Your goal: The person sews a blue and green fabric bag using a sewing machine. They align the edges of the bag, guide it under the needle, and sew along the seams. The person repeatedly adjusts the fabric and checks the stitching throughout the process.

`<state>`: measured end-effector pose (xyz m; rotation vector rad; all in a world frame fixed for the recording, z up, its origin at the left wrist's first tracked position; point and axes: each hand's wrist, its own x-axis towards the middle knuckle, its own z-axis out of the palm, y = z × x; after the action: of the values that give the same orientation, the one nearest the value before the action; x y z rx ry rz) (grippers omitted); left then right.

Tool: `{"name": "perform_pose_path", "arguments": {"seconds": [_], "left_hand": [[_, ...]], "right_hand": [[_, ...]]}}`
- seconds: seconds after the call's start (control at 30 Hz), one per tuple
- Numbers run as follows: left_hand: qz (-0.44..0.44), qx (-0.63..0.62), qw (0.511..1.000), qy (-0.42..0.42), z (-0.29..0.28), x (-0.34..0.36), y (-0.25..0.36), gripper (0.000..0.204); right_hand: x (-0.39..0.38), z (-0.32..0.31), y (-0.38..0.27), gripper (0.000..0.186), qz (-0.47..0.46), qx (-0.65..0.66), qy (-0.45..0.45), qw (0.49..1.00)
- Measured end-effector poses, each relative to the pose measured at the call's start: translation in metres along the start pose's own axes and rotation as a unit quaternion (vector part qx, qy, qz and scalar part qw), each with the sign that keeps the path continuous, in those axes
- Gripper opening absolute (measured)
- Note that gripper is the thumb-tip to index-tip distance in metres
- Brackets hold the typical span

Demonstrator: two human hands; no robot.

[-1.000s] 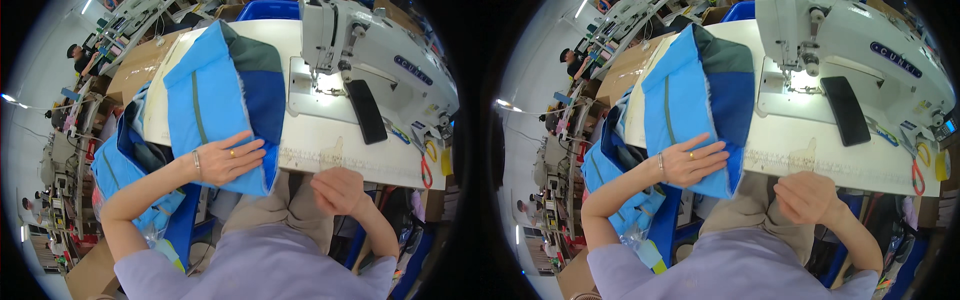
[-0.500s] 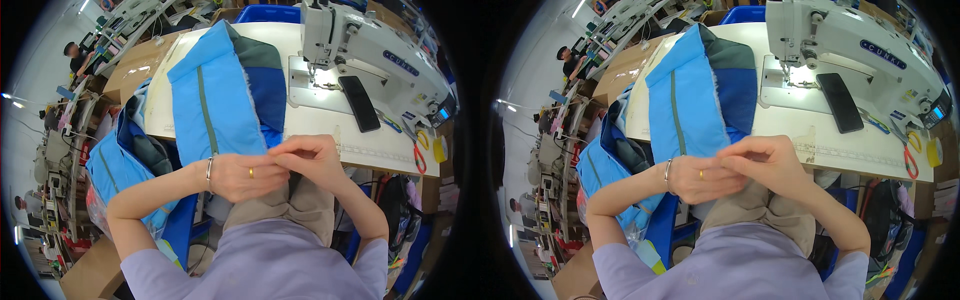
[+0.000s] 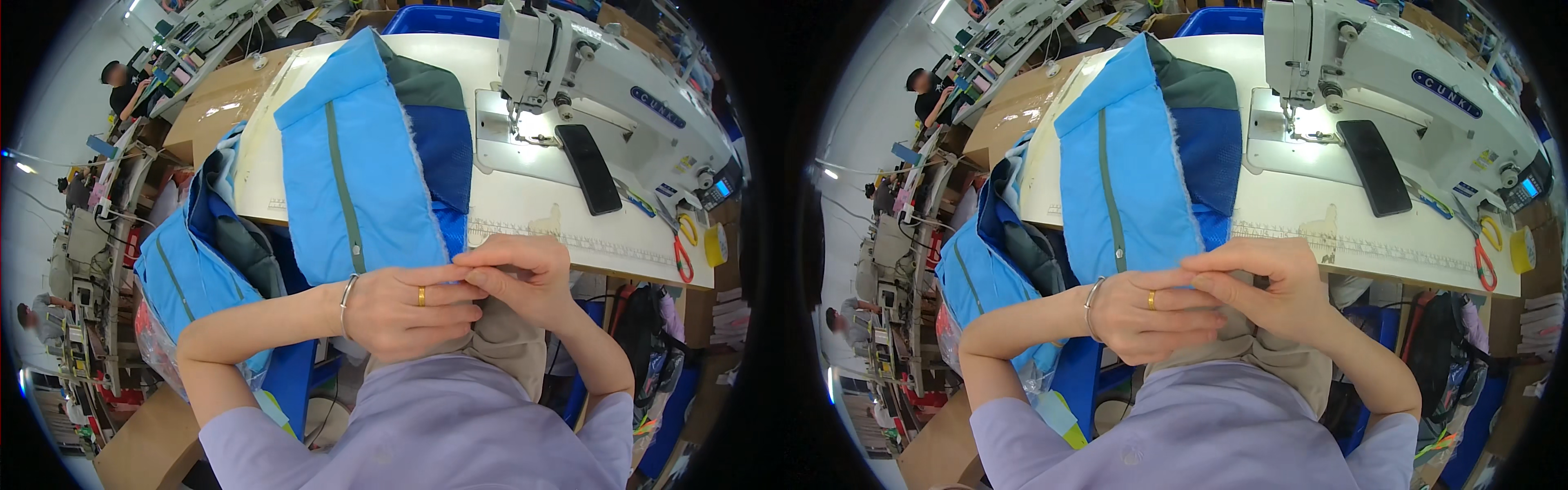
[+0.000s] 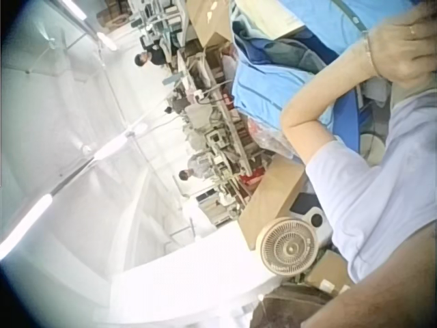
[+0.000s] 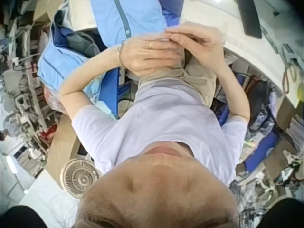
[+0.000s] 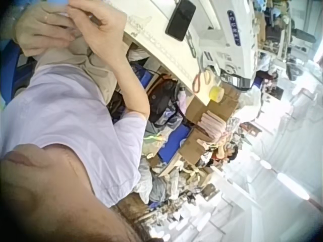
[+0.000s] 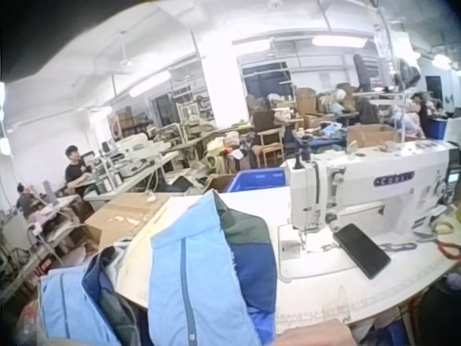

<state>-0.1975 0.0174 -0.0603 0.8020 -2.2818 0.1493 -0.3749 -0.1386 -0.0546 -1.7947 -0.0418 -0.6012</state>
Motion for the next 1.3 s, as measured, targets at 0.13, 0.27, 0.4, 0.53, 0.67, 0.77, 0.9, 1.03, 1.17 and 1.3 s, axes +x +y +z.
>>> {"name": "perform_pose_path", "arguments": {"seconds": [0.13, 0.27, 0.4, 0.53, 0.67, 0.77, 0.9, 1.03, 1.17, 1.3], "left_hand": [[-0.005, -0.055, 0.998, -0.013, 0.002, 0.007, 0.002, 0.015], [-0.043, -0.145, 0.988, -0.006, 0.013, 0.010, 0.007, 0.023], [-0.079, -0.203, 0.976, 0.001, 0.015, 0.021, 0.011, 0.031], [-0.085, -0.219, 0.972, -0.019, 0.014, 0.034, 0.017, 0.033], [-0.097, -0.104, 0.982, -0.128, -0.002, 0.029, -0.004, 0.034], [-0.193, 0.063, 0.944, -0.260, -0.022, 0.027, -0.035, 0.040], [-0.204, 0.118, 0.912, -0.334, -0.030, -0.003, -0.062, 0.041], [-0.260, 0.050, 0.938, -0.223, -0.045, 0.007, -0.063, 0.027], [-0.359, 0.053, 0.931, 0.050, -0.089, 0.038, -0.057, 0.013], [-0.292, 0.145, 0.893, 0.311, -0.134, 0.065, -0.054, 0.009]], "right_hand": [[-0.009, -0.012, 0.004, 0.020, 0.019, 0.025, -0.039, 0.999], [-0.020, -0.018, 0.006, 0.019, -0.008, -0.025, -0.038, 0.999], [-0.026, -0.020, 0.003, 0.016, -0.044, -0.058, -0.010, 0.997], [-0.032, -0.025, 0.007, 0.013, -0.061, -0.032, 0.007, 0.998], [-0.040, -0.028, 0.008, 0.012, 0.023, -0.045, 0.091, 0.995], [-0.051, -0.037, 0.023, 0.017, 0.120, 0.068, 0.196, 0.971], [-0.056, -0.042, 0.026, 0.019, 0.117, 0.152, 0.188, 0.963], [-0.063, -0.038, 0.030, 0.017, 0.099, 0.169, 0.178, 0.964], [-0.064, -0.032, 0.025, 0.012, 0.137, 0.147, 0.209, 0.957], [-0.061, -0.021, 0.027, 0.046, 0.134, 0.011, 0.170, 0.976]]}}
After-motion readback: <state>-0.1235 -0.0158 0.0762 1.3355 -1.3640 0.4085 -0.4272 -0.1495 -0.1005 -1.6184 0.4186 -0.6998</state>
